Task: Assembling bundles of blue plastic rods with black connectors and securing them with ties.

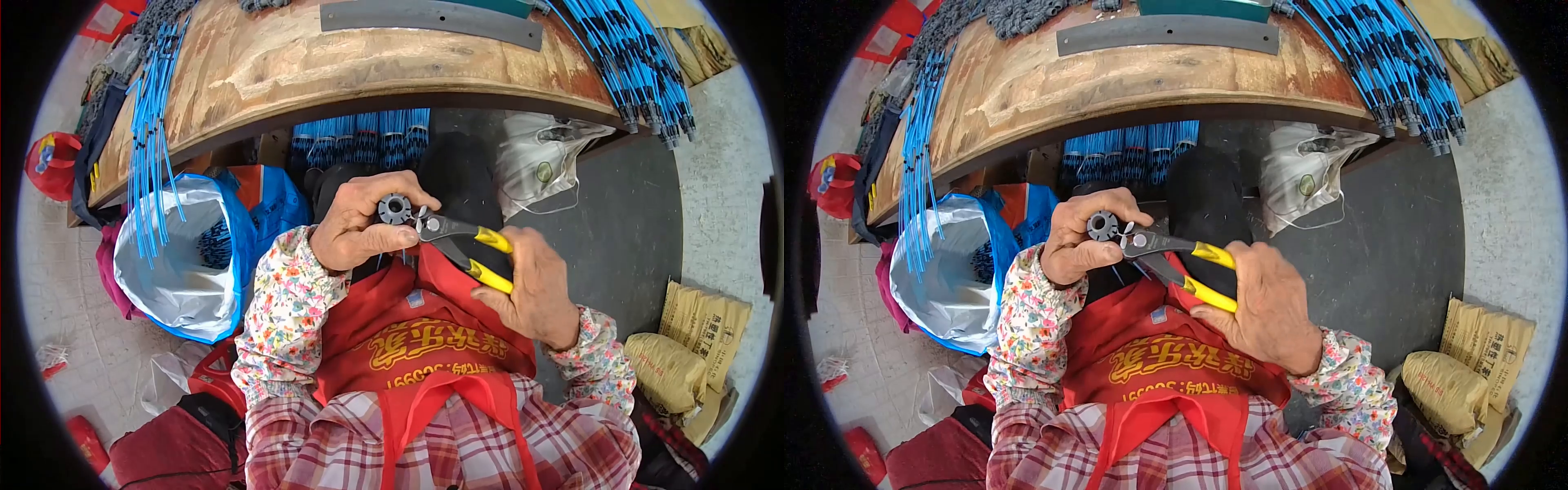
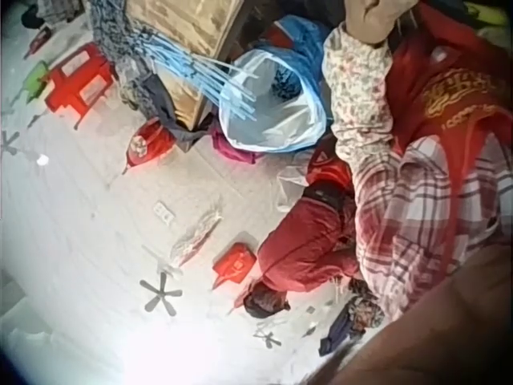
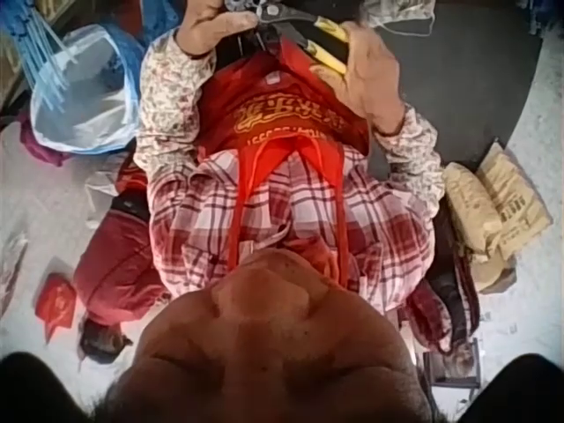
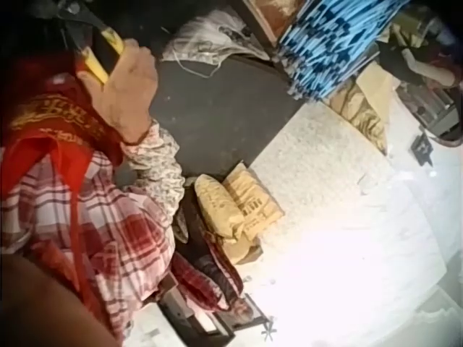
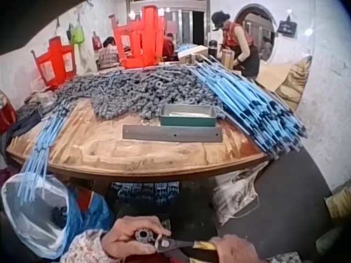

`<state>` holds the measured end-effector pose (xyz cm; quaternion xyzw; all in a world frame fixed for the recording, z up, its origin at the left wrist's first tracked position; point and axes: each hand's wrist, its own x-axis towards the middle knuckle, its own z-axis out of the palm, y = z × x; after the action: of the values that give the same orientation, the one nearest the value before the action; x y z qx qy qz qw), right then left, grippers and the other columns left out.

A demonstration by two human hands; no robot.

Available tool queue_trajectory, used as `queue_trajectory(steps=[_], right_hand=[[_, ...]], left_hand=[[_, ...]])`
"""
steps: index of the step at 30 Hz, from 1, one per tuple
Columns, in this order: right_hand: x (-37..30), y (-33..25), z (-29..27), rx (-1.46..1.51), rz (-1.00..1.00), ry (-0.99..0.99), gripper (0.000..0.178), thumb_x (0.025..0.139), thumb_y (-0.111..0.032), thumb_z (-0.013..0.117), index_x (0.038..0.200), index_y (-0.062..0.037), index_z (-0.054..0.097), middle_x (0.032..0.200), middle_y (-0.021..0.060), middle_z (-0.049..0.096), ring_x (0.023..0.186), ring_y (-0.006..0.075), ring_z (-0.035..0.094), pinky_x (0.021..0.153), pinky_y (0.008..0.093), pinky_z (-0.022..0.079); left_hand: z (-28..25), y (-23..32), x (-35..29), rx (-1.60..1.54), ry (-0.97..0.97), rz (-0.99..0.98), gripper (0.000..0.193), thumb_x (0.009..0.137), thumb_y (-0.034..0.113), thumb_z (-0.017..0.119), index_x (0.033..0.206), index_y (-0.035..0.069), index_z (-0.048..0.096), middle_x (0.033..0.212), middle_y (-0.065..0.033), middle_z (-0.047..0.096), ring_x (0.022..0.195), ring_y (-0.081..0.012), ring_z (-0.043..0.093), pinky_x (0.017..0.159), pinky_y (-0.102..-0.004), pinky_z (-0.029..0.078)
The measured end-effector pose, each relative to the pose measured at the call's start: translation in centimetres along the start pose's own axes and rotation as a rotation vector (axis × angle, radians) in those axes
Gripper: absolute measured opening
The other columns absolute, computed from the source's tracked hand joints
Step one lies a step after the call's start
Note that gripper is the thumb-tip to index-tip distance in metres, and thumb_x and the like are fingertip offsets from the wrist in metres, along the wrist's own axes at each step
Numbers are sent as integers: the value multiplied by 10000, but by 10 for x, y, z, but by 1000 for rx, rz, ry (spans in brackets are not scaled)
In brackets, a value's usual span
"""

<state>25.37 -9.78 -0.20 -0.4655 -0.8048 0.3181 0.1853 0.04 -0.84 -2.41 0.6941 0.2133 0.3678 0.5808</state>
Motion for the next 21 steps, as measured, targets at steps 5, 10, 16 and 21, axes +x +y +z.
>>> queue_trajectory(steps=[5,10,16,21], right_hand=[[4,-1,-14,183,131,-224,649,729,-308,782,1168,11,426,1032,173,554,828,237,606,680,338,502],[-2,-7,8,1445,206,-494,476,785,-104,712,1145,-28,410,1055,138,592,798,185,642,663,297,520],[-4,5,12,1405,379,-666,485,830,-185,677,1186,-25,390,1031,178,610,774,250,656,623,313,511],[4,-13,8,2,21,158,455,817,-268,689,1107,-22,439,852,188,599,692,291,625,610,343,487]], left_hand=[[-8,-1,3,-64,-93,89,348,797,267,654,955,-38,597,817,-110,565,714,-197,549,638,-295,414],[-6,-1,-1,-142,-87,104,356,792,276,667,941,-40,597,876,-147,597,770,-220,581,687,-304,443],[0,12,-15,-177,-34,45,366,783,281,673,958,-35,612,839,-117,591,756,-174,564,679,-286,435],[4,11,-17,-50,122,18,352,787,271,652,962,-33,614,802,-90,579,722,-150,552,659,-274,428]])
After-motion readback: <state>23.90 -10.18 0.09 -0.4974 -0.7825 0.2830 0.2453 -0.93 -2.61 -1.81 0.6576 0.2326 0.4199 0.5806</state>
